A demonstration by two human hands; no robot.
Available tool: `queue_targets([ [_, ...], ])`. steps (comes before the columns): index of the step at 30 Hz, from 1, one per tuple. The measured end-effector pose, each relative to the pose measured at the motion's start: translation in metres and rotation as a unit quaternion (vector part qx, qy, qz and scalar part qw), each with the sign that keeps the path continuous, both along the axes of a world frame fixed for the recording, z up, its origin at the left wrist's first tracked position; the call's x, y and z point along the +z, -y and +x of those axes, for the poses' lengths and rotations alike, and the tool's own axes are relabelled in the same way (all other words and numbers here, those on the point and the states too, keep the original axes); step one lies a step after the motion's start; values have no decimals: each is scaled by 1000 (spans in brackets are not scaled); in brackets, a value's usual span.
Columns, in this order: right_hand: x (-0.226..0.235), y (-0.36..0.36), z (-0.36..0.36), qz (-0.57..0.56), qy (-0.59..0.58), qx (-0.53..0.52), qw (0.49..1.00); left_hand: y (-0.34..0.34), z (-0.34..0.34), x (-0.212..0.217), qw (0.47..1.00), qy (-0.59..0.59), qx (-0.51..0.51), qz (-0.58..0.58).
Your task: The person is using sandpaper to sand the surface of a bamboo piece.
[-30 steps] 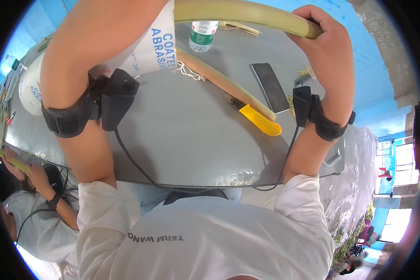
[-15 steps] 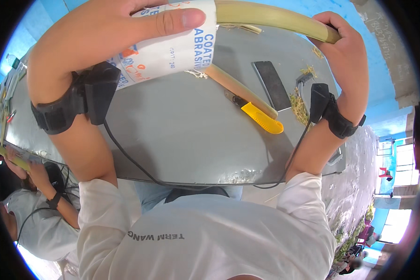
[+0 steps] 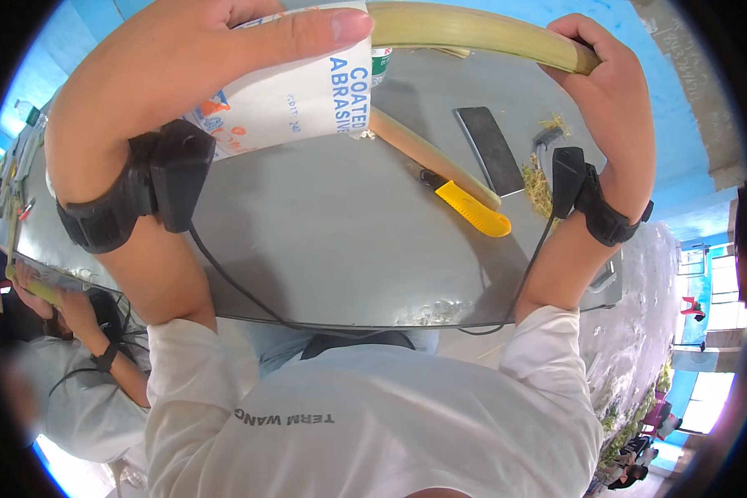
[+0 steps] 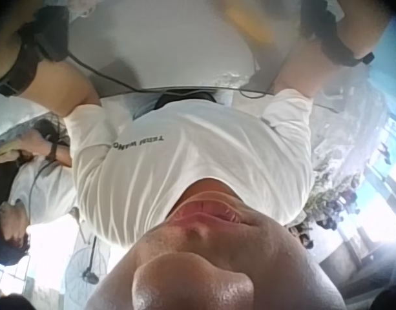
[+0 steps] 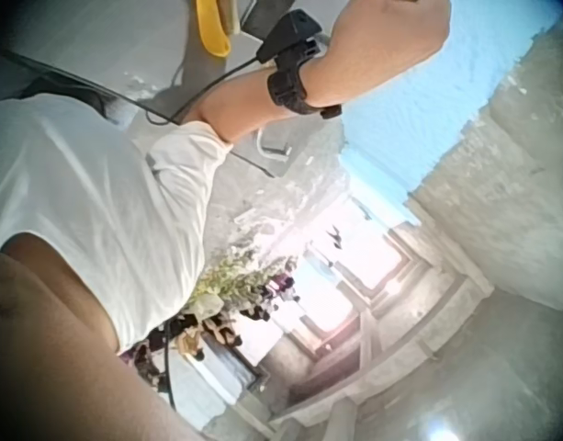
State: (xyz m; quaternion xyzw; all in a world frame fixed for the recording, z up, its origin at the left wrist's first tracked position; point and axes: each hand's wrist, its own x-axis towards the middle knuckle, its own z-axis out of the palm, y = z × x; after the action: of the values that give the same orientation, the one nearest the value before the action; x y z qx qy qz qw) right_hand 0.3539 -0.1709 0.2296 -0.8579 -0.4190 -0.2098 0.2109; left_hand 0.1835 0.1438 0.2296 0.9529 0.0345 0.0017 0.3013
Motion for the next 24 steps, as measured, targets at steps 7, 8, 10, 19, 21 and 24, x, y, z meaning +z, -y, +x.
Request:
queue_targets([
  [7, -13, -40, -34, -3, 66, 27, 997, 32, 14, -5, 999, -17, -42, -2],
  [8, -15, -41, -34, -12, 45, 34, 998, 35, 18, -6, 998, -24, -57, 26],
  [10, -18, -41, -29, -27, -36, 20, 999, 38, 23, -7, 998, -37, -50, 28],
  [19, 4, 8, 8, 1, -26, 5, 1000, 12, 1, 8, 998, -17, -55, -3],
  [21, 1, 15, 13, 20, -20, 18, 999, 9, -3, 8, 997, -1, -74, 20],
  [24, -6, 15, 18, 29, -27, 25, 999, 8, -3, 7, 995, 23, -72, 61],
])
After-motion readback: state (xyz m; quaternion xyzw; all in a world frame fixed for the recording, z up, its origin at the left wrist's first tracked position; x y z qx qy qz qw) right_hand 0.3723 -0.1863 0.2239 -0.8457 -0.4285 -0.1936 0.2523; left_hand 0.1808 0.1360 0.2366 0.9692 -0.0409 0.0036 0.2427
